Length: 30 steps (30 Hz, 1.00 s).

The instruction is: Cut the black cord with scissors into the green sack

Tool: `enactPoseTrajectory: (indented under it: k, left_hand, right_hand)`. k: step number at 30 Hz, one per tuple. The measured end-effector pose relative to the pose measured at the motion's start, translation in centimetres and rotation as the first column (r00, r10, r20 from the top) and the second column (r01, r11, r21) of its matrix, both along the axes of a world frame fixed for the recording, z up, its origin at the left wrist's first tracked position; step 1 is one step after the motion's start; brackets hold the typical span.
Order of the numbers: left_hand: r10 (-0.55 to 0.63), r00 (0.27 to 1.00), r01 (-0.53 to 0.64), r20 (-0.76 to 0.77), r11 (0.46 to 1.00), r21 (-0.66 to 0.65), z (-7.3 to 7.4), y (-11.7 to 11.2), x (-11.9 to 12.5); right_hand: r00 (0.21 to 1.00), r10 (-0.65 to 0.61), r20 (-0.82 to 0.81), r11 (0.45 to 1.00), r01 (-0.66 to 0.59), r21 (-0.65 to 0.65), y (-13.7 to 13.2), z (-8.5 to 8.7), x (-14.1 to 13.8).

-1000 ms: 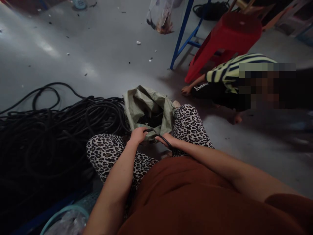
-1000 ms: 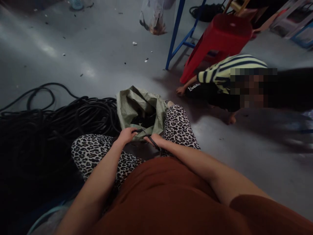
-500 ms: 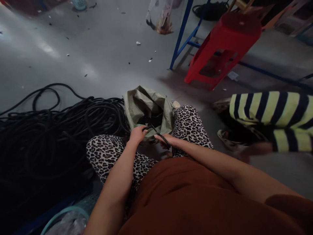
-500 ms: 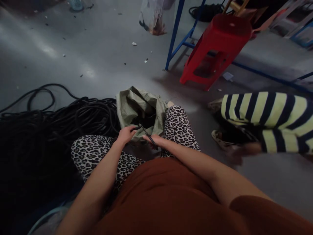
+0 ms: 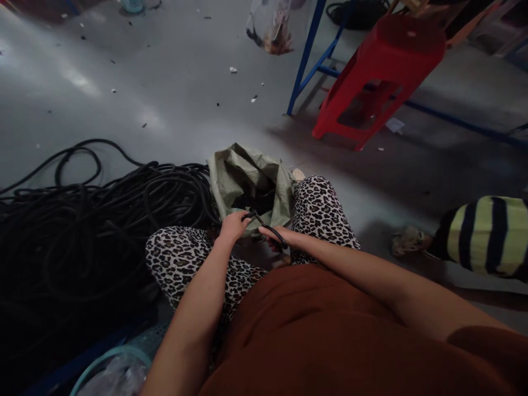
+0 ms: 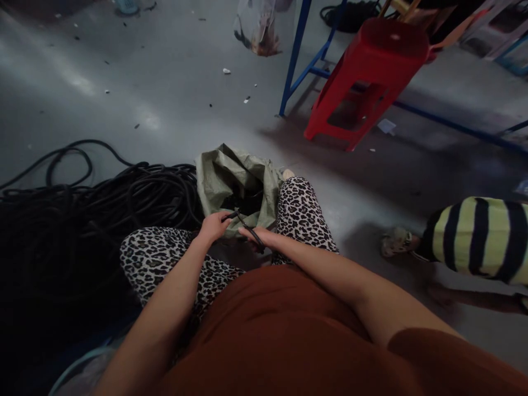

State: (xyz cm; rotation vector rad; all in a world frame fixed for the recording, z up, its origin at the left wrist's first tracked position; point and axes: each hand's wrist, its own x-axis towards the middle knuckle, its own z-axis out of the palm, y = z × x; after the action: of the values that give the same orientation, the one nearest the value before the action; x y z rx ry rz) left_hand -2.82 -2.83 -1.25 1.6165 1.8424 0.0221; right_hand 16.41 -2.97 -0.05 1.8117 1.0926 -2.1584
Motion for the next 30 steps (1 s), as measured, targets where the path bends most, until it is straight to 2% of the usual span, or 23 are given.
enactPoseTrajectory:
  k: [8, 19, 23, 30]
  left_hand:
    - [-0.07, 0.997, 0.071, 0.023, 0.997, -0.016, -0.1, -0.3, 0.4]
    - [-0.109, 0.993, 0.11, 0.045, 0.994, -0.019, -0.9, -0.5, 0.4]
    - [-0.155, 0.987, 0.156, 0.048, 0.987, -0.026, -0.8, -0.5, 0.5]
    - [-0.166, 0.985, 0.167, 0.034, 0.986, -0.024, -1.0, -0.5, 0.4]
  right_hand:
    - [1.0, -0.016, -0.016, 1.0, 0.016, 0.0, 0.1, -0.3, 0.0]
    - [0.999, -0.036, -0.023, 0.999, 0.036, 0.004, -0.2, -2.8, 0.0]
    - [1.0, -0.006, -0.006, 1.0, 0.006, 0.024, -0.1, -2.7, 0.2]
    - [0.999, 0.031, 0.023, 0.997, -0.032, 0.069, -0.2, -2.0, 0.1]
